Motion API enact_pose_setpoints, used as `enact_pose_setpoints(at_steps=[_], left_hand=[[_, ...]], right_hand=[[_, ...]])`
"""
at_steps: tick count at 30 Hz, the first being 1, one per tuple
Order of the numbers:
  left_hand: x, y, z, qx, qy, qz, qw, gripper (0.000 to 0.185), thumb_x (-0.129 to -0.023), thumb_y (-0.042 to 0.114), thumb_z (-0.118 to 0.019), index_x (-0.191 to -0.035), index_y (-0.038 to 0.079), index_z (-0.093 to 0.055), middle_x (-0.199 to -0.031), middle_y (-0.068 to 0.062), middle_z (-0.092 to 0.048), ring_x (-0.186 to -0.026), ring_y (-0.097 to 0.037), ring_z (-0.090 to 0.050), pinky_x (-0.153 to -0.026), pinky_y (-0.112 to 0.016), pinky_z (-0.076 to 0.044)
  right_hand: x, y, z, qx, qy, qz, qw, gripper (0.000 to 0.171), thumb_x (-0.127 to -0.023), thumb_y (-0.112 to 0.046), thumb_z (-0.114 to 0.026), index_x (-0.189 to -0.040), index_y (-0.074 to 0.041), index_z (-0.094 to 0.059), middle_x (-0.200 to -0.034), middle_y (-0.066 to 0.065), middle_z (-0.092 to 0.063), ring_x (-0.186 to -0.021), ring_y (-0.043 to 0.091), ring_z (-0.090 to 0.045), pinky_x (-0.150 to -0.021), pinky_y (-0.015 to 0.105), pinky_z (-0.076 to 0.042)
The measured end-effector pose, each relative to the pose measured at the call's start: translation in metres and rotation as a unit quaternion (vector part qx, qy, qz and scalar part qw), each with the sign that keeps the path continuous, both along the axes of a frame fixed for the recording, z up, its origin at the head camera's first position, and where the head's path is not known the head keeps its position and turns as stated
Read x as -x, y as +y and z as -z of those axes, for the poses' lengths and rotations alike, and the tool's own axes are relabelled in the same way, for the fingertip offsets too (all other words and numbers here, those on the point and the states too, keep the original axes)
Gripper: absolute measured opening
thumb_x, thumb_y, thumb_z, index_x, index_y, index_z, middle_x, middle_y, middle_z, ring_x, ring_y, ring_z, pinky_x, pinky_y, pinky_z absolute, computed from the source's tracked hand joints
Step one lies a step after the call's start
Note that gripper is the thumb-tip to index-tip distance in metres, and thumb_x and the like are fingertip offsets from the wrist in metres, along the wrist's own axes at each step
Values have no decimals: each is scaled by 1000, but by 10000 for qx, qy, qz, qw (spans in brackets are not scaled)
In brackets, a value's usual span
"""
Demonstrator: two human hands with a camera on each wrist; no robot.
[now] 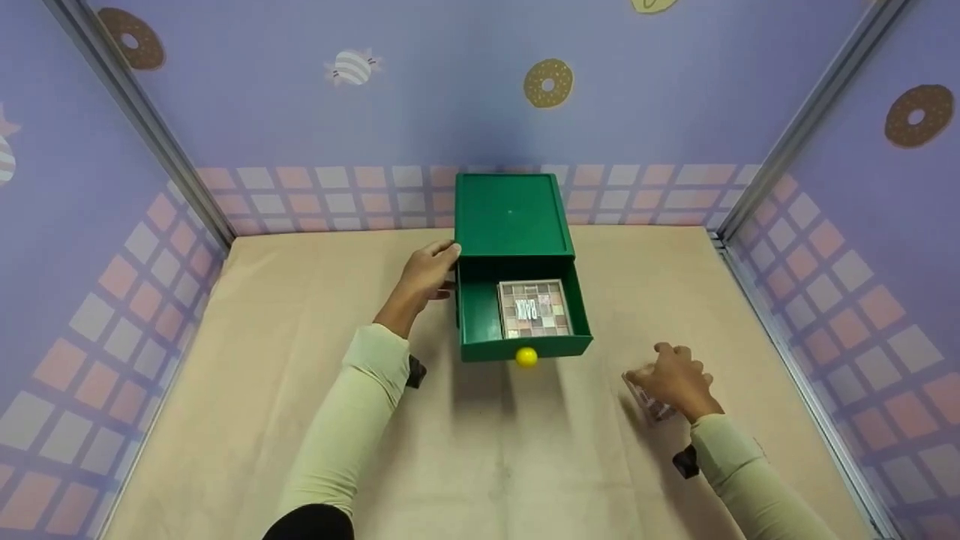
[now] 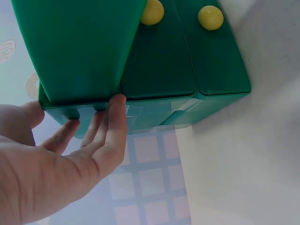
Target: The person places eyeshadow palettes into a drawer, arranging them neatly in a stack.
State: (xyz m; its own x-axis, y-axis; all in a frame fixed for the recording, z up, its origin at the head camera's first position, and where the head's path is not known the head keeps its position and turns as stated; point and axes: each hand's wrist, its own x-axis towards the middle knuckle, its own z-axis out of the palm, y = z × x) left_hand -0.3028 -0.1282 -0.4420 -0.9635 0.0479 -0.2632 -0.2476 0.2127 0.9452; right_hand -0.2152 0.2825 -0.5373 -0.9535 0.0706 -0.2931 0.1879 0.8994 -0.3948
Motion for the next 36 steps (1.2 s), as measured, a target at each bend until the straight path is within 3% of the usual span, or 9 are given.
enact_pose_setpoints(at_steps=[9,17,23,36], left_hand=[[-1,0,2,-31,-63,70,10000,54,-108,43,-47,-157,21,-42,-148,-13,-54,-113,-34,-66,-105,-52,-52],[-1,-1,2,-44,-3,41,10000,53,-108,43,-46,-157,21,-43,-148,-13,-53,-114,-33,-65,-103,-50,-53],[-1,-1,1,-51,5,6,10000,52,-108,43,-46,-156,21,-43,-149,-12,-53,-114,-33,-65,-105,-51,-52],[0,0,-1,-150,-128,4,9998,52,-108,43,-47,-156,24,-43,-146,-11,-55,-112,-33,-67,-99,-48,-55]], right_hand=[[-17,16,25,-521,-171,65,9985,92,-87,-48,-75,-145,12,-37,-139,44,-35,-115,63,-45,-94,73,-37],[-28,26,42,-446,-187,57,9988,93,-81,-47,-80,-143,9,-39,-128,41,-47,-108,59,-53,-88,71,-40],[-31,27,44,-479,-230,22,9986,97,-79,-45,-84,-146,7,-36,-132,43,-45,-112,61,-51,-89,72,-39],[-30,36,42,-471,-170,-124,9987,104,-74,-45,-85,-152,2,-35,-113,35,-52,-88,43,-55,-78,62,-45]])
